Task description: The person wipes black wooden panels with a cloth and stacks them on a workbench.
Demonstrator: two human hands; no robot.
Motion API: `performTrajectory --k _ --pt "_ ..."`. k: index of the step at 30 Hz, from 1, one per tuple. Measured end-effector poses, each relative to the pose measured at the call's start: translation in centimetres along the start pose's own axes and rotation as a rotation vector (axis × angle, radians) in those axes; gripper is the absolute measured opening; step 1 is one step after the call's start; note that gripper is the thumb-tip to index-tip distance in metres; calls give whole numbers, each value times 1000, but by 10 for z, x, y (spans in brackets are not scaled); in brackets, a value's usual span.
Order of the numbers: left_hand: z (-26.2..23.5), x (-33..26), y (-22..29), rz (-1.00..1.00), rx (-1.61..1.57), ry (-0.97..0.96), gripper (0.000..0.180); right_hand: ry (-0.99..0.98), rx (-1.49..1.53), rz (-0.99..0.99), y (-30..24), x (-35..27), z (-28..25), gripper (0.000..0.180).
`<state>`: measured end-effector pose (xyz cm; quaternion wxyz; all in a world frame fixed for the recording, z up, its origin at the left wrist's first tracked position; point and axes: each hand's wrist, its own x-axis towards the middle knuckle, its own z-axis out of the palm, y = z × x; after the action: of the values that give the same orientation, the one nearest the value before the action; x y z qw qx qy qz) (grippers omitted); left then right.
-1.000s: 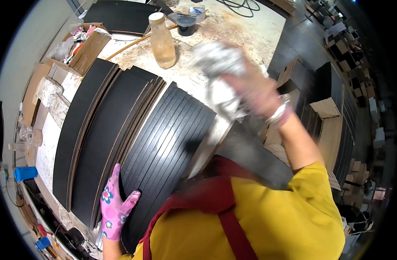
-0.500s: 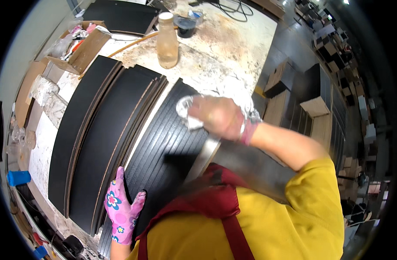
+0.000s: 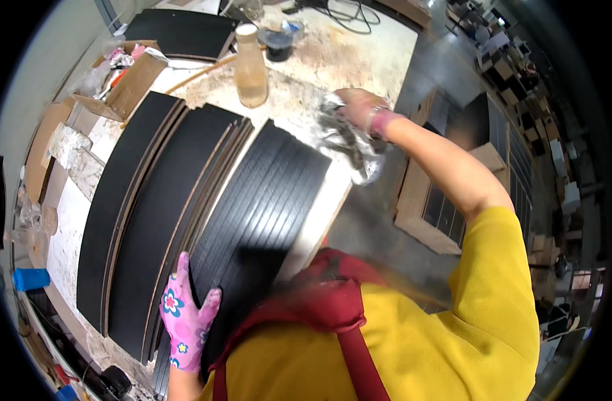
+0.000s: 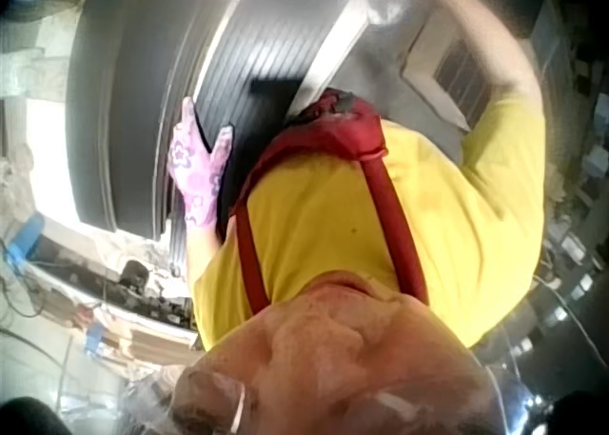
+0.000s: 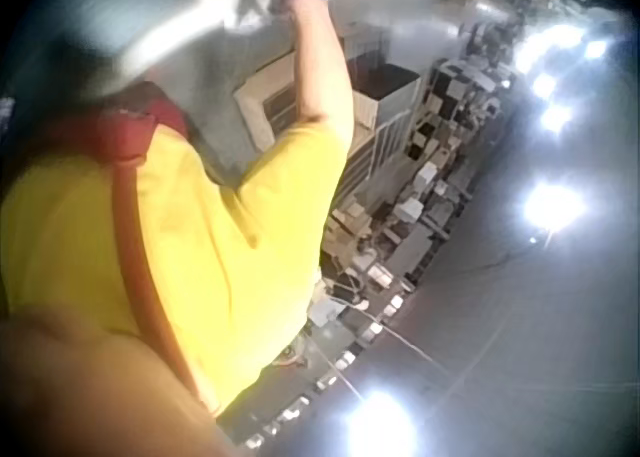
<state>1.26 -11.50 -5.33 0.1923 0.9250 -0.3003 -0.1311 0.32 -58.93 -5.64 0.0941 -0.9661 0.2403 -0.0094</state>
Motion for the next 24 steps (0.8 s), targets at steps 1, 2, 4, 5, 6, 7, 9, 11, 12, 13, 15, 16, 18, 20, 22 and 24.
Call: performTrajectory --k 1,2,4,5,6,7,9,11,12,13,15,16,18,20,22,24 --pt "0 4 1 -2 7 2 82 160 -37 20 5 -2 -8 37" --pt "3 0 2 -35 20 -22 82 -104 157 240 -42 -6 -50 33" --pt "3 -3 3 -65 -11 -1 81 -189 206 124 -105 -34 -56 24" --pt "3 -3 3 -70 1 4 81 -132 161 -38 -119 -52 -42 20" --pt "4 -4 1 -66 9 9 81 -96 19 -333 -124 -67 -23 22" --pt "9 -5 -5 25 29 77 80 -12 -127 -620 -128 -81 -3 25" --pt "7 -5 -4 9 21 43 80 241 64 -842 -114 -74 23 34" --pt "5 -5 0 -37 0 5 79 216 69 -696 -105 -50 19 26" --pt "3 -3 1 -65 -14 -16 79 110 28 -668 -102 -42 11 25" --pt "0 0 2 -89 -25 -27 79 78 -15 -670 -109 -44 9 27" --pt "2 1 -2 -24 16 30 79 183 108 -761 -111 -61 15 25" --pt "5 -2 -4 4 35 43 78 171 156 -796 -110 -65 17 25" --pt "2 0 -1 -69 -41 -2 78 274 167 -701 -99 -47 23 28" --pt "-3 6 -3 -91 -33 1 78 188 251 -557 -93 -25 22 28" --pt "-3 4 -5 -66 -22 16 77 319 55 -636 -99 -45 26 27" --pt "0 2 -7 -50 -6 13 76 69 2 -700 -113 -65 9 26"
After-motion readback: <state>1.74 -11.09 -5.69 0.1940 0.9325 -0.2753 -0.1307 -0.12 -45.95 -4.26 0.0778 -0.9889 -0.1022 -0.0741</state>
